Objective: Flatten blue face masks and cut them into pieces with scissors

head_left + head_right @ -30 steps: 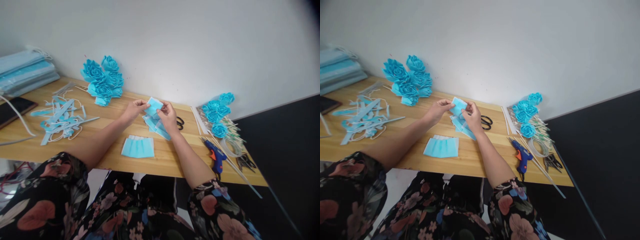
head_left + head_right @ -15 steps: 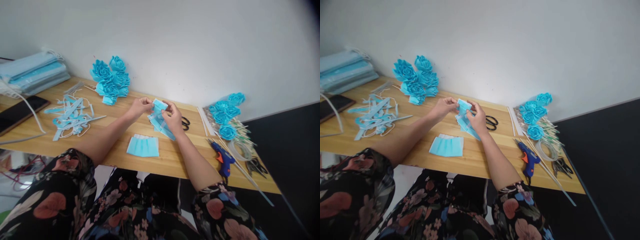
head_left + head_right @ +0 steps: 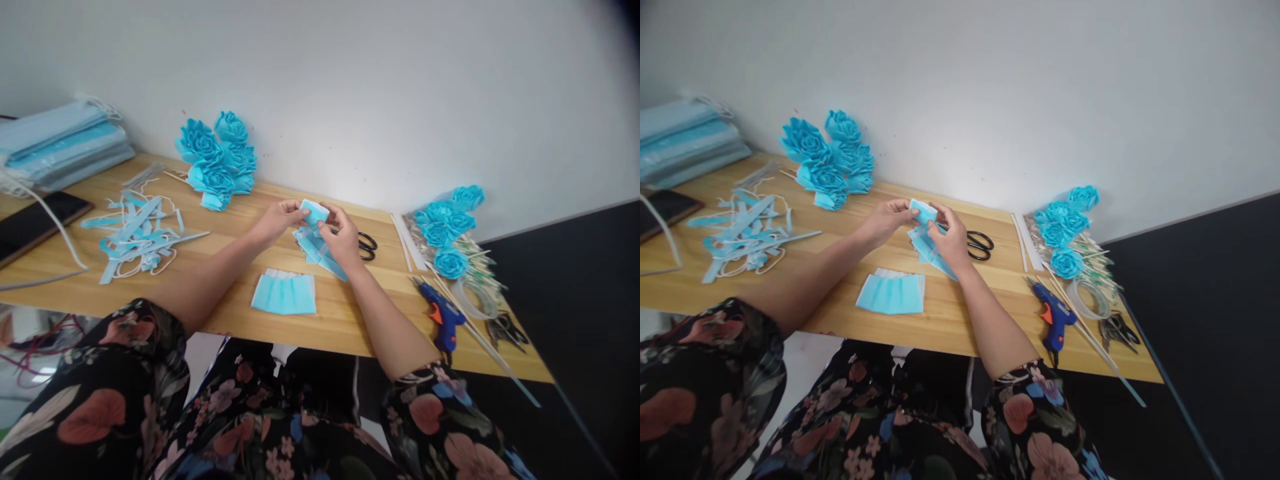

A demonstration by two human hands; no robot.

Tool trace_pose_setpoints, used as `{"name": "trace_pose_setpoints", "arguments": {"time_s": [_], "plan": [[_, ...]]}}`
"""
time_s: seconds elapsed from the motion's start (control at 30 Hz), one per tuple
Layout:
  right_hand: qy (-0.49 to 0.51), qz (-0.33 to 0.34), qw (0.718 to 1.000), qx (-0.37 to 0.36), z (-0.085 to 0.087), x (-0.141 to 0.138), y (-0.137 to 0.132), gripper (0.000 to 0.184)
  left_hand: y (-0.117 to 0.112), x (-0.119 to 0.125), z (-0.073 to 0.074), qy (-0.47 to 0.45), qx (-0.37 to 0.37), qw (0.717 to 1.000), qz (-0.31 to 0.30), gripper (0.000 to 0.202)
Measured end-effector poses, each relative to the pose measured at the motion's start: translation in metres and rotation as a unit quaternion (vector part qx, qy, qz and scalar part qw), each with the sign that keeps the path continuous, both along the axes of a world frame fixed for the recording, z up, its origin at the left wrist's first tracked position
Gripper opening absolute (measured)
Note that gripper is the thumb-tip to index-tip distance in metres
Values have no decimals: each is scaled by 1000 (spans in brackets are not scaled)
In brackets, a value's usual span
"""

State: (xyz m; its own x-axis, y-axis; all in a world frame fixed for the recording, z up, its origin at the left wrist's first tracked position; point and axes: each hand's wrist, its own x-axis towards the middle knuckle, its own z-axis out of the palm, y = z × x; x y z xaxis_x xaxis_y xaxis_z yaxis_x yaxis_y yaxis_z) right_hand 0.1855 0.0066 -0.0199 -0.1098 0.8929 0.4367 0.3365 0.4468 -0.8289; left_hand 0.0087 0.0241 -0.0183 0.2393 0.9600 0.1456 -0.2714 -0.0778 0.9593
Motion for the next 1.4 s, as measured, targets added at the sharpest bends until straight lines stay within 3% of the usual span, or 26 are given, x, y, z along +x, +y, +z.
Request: {"name": "trace_pose_setpoints", "arguments": {"time_s": [0.13, 0.27, 0.4, 0.67, 0.87, 1.07, 1.27, 1.4], "plan": [[-6, -5, 1000, 6, 0, 1, 1, 37, 1, -1, -1, -6, -28, 1000, 12, 40], [-50, -24, 997, 59, -1, 1, 2, 35, 2, -2, 1, 3, -52, 998, 21, 35], [-86, -21, 992, 87, -1, 1, 2, 33, 1, -1, 0, -51, -81, 995, 9, 35], [-38, -9, 999, -6, 3, -2, -3, 30, -3, 6, -5, -93, -43, 995, -4, 36], [25, -39, 999, -19, 4, -3, -5, 27, -3, 8, -8, -79, -40, 996, -7, 32], [101, -39, 993, -40, 2, 0, 0, 32, -4, 7, 0, -106, -63, 992, 3, 30], [72, 21, 995, -64, 1, -2, 1, 39, -4, 5, 3, -143, -79, 987, 2, 24], [29, 11, 998, -47, -2, -3, 2, 36, -2, 4, 1, -154, -80, 985, -2, 24]]}}
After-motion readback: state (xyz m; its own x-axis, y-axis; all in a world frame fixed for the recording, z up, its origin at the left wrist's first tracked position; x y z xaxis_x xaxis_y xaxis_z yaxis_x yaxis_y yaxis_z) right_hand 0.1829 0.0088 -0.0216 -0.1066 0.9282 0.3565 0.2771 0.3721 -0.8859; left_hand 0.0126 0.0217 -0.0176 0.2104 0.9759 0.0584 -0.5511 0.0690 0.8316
